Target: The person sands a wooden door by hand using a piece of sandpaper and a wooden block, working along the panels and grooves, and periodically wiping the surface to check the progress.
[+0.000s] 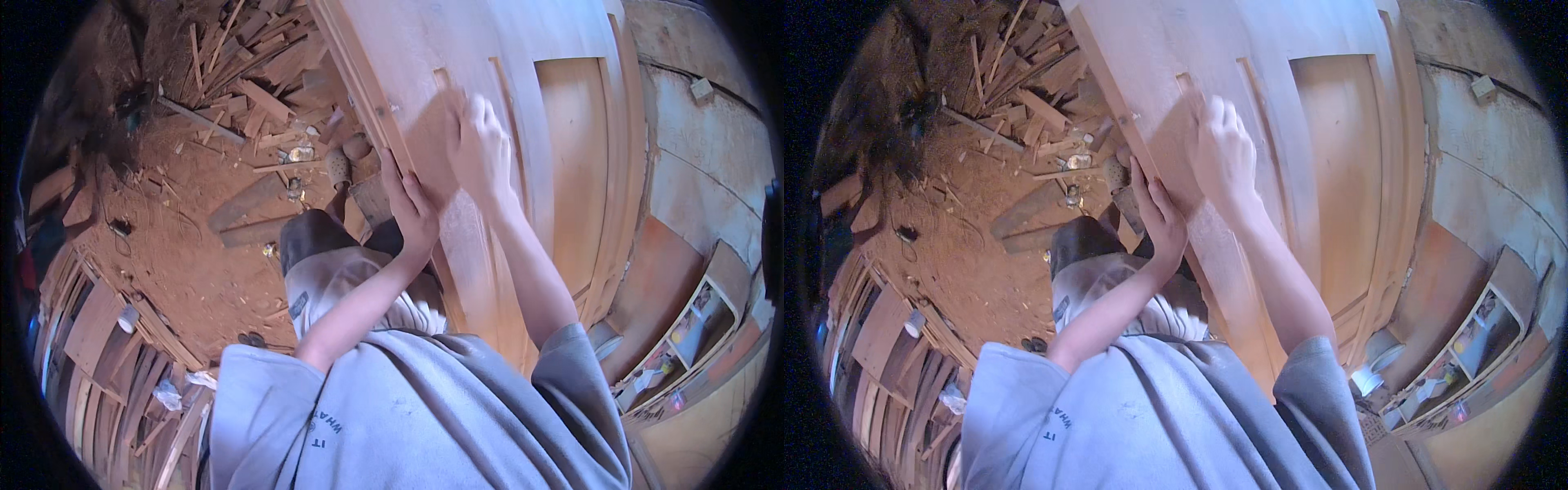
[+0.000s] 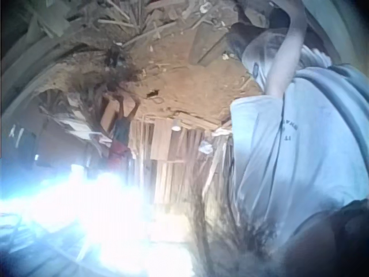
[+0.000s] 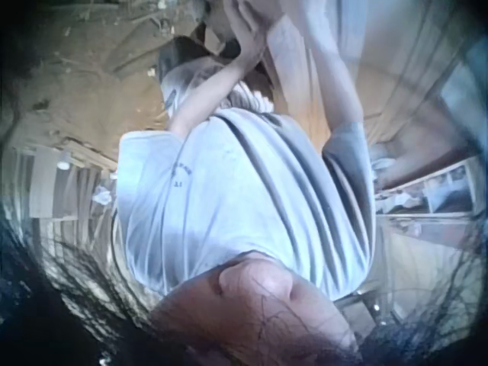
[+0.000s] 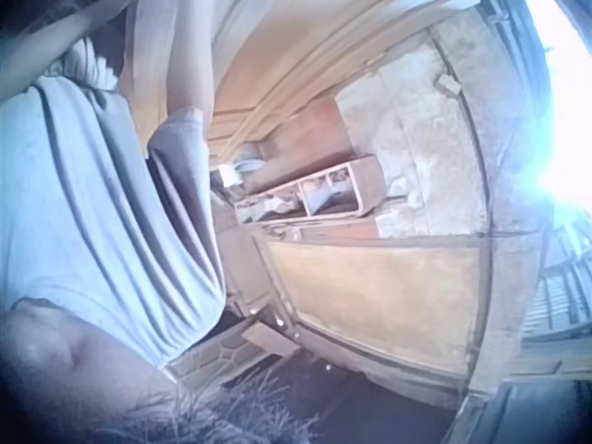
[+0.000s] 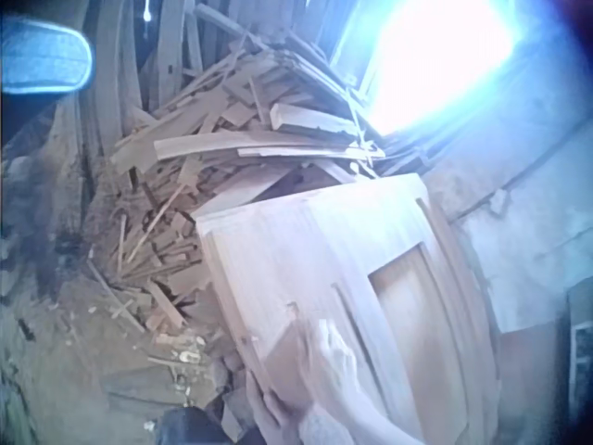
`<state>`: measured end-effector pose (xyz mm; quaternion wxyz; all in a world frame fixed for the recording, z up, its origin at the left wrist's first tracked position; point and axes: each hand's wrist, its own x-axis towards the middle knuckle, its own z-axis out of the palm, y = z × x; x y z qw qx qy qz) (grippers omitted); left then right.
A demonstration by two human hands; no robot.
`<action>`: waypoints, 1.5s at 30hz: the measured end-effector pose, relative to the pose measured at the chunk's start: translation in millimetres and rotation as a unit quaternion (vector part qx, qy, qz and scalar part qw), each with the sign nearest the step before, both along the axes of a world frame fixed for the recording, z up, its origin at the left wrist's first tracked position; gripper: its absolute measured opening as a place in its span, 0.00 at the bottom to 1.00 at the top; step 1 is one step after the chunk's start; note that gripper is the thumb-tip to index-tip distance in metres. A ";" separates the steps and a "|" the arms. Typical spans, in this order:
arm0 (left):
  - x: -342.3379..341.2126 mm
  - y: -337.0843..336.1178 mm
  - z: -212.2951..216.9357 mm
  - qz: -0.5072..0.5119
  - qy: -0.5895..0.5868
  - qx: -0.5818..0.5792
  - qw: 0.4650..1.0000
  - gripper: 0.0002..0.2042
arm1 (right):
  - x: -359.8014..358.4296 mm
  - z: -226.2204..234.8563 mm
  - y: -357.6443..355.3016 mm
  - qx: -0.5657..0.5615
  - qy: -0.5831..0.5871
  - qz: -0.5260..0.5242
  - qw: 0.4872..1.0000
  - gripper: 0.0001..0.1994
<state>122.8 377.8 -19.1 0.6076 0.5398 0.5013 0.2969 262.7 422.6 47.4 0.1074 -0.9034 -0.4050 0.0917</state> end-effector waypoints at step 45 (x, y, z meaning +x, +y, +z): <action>12.8 -4.3 -5.0 0.036 0.048 0.072 0.996 0.29 | -198.3 16.7 -518.6 -0.038 0.079 -0.089 0.992 0.22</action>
